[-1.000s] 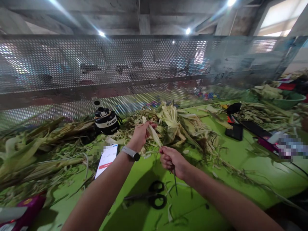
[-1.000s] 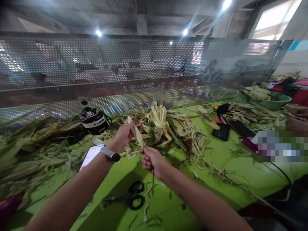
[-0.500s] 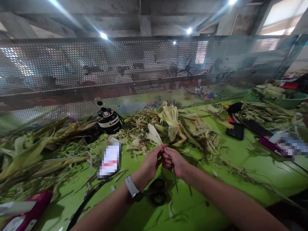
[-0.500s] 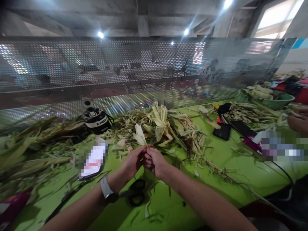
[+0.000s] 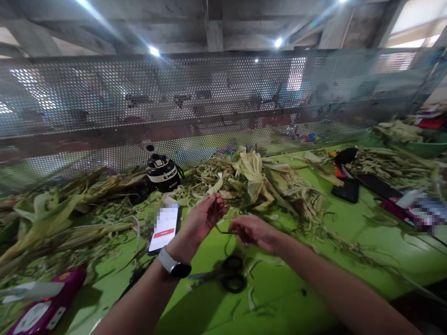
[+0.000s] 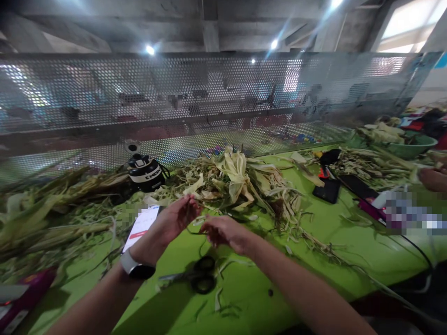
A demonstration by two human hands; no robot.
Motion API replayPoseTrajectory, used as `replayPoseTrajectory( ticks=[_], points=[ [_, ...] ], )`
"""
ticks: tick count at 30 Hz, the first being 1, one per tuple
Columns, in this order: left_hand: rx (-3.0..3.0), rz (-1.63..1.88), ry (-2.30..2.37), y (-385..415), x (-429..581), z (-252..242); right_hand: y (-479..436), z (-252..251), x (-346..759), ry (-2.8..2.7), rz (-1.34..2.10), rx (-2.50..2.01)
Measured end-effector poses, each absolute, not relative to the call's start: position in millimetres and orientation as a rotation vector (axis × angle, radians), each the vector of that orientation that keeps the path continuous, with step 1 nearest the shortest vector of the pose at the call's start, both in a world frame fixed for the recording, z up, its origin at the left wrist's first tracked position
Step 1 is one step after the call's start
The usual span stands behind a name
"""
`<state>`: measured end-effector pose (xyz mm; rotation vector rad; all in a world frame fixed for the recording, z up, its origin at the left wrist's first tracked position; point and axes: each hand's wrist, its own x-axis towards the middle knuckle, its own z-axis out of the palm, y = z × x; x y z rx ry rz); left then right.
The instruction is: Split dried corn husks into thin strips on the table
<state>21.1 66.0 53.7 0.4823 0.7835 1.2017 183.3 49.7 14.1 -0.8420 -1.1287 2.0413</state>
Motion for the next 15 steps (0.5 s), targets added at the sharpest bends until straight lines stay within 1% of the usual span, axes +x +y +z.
replayPoseTrajectory(
  ticks=[4, 7, 10, 15],
  points=[
    [0.481, 1.170, 0.798, 61.7, 3.2, 54.6, 70.2, 26.8, 208.2, -1.029, 1.677, -1.001],
    [0.531, 1.125, 0.823, 56.6, -1.8, 47.6, 82.5, 29.3, 219.3, -1.163, 1.401, -1.124],
    [0.586, 1.113, 0.816, 54.9, -5.1, 40.2, 86.9, 24.8, 216.7, -1.575, 1.102, -1.275],
    [0.608, 1.047, 0.747, 57.5, -11.4, 33.0, 84.3, 15.2, 192.0, -2.424, 0.378, -1.247]
  ],
)
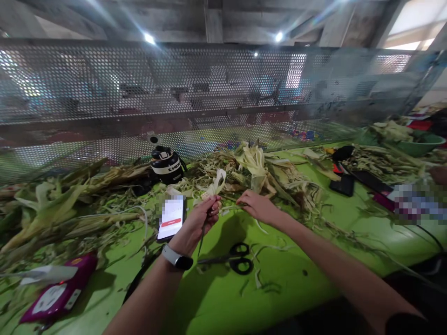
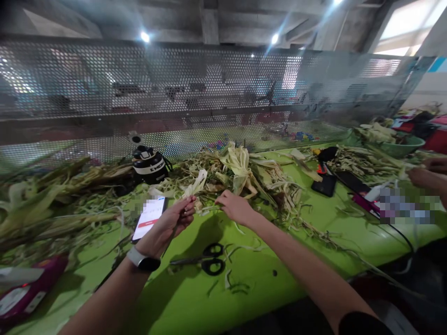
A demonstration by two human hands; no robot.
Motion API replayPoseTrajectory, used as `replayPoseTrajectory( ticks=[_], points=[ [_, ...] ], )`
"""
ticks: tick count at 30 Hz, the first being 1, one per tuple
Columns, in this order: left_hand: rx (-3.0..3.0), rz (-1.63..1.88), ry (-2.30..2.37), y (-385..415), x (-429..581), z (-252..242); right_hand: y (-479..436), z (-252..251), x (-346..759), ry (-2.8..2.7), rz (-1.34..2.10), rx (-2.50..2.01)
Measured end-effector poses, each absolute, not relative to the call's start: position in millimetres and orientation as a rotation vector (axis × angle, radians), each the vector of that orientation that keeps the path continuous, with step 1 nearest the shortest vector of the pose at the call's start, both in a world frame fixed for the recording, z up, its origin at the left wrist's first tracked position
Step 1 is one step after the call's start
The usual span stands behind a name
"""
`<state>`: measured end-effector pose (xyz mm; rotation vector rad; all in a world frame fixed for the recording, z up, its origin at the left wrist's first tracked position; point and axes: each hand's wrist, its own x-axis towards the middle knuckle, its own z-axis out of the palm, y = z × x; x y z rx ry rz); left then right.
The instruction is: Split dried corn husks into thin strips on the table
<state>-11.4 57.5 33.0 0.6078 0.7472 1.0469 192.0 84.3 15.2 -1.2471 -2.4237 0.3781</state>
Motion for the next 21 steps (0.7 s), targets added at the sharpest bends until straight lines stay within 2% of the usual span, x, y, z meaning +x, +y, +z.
replayPoseTrajectory(
  ticks=[2, 5, 9, 13, 15, 21],
  points=[
    [0.603, 1.028, 0.744, 58.5, -13.9, 32.2, 84.6, 13.4, 181.2, -2.625, 0.198, -1.249],
    [0.604, 1.023, 0.789, 59.7, -17.6, 31.4, 89.0, 15.8, 171.0, -2.781, 0.162, -1.227],
    [0.606, 1.032, 0.904, 61.4, -18.7, 27.2, 96.7, 31.8, 172.5, -2.661, 0.371, -1.171],
    [0.567, 0.958, 0.916, 61.1, -11.4, 22.9, 95.7, 51.8, 179.0, -2.383, 0.898, -1.148],
    [0.527, 0.904, 0.901, 59.8, -7.3, 22.7, 93.3, 58.1, 180.4, -2.277, 1.057, -1.147],
    [0.545, 0.800, 0.874, 57.3, -8.1, 27.6, 93.9, 63.5, 191.7, -2.228, 0.941, -1.144]
  ],
)
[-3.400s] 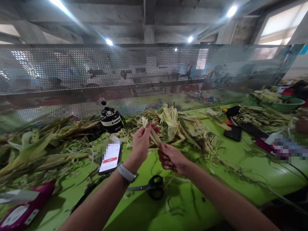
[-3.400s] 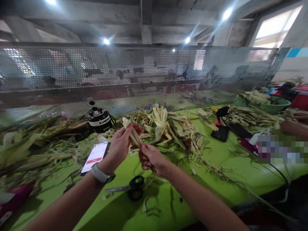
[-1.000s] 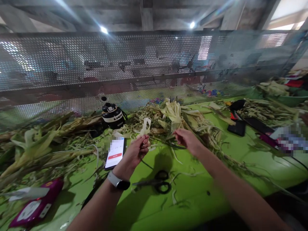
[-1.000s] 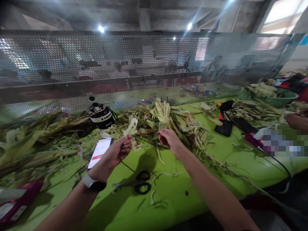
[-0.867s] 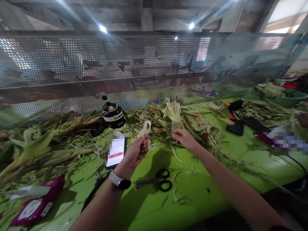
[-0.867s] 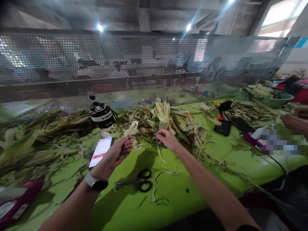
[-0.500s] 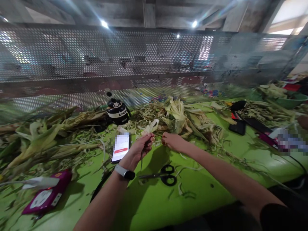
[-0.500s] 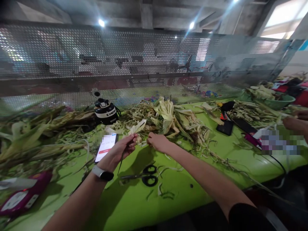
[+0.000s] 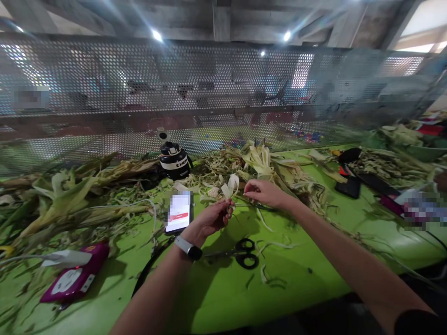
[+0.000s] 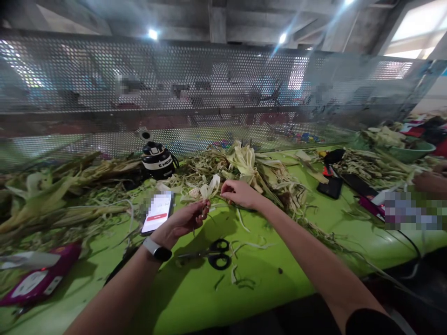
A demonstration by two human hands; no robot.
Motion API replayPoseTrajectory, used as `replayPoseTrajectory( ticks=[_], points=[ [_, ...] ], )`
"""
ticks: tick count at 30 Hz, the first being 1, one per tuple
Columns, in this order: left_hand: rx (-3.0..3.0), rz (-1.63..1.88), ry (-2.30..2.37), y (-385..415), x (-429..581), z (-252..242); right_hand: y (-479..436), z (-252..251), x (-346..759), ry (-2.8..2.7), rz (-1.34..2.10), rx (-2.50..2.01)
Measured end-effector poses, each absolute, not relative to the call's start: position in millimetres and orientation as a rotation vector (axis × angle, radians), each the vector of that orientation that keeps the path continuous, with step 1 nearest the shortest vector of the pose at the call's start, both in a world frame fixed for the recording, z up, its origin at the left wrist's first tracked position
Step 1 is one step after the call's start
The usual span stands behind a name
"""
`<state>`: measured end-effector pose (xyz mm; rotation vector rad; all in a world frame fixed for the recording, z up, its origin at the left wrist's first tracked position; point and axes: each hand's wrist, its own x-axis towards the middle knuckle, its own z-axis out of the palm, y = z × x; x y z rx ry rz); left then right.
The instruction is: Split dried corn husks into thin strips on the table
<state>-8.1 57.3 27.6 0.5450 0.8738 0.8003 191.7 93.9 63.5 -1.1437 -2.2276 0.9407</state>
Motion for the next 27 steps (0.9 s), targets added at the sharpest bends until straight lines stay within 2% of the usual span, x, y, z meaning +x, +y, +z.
replayPoseTrajectory(
  ticks=[6, 11, 17, 20, 27],
  points=[
    [0.758, 0.719, 0.898, 56.2, -12.3, 27.5, 91.7, 67.0, 223.4, -2.217, 0.926, -1.193],
    [1.067, 0.603, 0.989, 54.4, -10.6, 22.7, 83.5, 75.7, 244.7, -2.169, 0.785, -1.294],
    [1.652, 0.864, 1.478, 58.6, -17.0, 27.6, 75.0, 78.8, 263.4, -2.106, 0.818, -1.400],
    [1.545, 0.950, 1.391, 59.1, -18.5, 33.7, 71.2, 78.6, 261.5, -2.018, 1.004, -1.370],
    [1.064, 0.857, 0.957, 49.5, -7.3, 38.9, 58.2, 98.2, 226.5, -2.002, 1.366, -1.096]
  ],
)
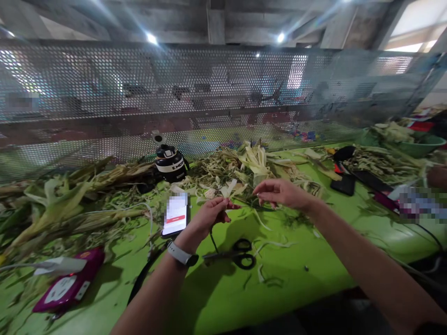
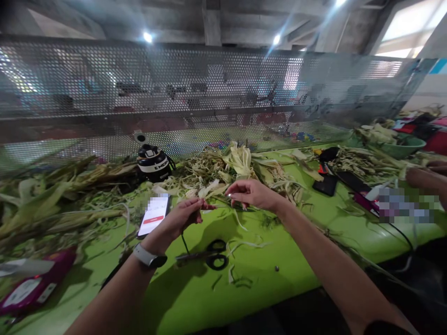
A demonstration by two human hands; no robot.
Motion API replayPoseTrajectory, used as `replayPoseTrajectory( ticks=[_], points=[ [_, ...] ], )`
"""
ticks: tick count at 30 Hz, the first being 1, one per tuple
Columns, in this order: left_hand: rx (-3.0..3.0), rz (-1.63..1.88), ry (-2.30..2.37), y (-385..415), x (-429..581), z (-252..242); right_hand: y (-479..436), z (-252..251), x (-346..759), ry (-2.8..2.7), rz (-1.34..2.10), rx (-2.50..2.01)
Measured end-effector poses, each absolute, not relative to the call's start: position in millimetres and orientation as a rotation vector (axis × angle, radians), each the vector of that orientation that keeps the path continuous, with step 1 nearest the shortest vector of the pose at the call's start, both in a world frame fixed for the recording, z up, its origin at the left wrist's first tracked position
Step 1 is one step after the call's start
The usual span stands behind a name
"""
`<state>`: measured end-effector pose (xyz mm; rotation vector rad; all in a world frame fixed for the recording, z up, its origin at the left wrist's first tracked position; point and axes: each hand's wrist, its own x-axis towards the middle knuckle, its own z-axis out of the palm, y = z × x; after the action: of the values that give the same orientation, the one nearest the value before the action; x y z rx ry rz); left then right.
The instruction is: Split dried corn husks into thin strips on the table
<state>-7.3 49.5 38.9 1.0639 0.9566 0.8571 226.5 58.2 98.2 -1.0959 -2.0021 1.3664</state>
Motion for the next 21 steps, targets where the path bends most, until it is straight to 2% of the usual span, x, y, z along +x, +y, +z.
replayPoseTrajectory(
  ticks=[7, 14, 21],
  points=[
    [0.886, 0.818, 0.812, 41.9, 5.4, 33.6, 56.7, 106.1, 205.5, -1.983, 1.432, -0.928],
    [0.899, 0.604, 0.793, 40.5, 3.5, 30.2, 63.5, 92.6, 224.7, -1.894, 1.331, -1.065],
    [1.007, 0.565, 0.737, 43.5, -0.5, 25.9, 70.1, 77.9, 247.8, -1.819, 1.321, -1.182]
  ],
)
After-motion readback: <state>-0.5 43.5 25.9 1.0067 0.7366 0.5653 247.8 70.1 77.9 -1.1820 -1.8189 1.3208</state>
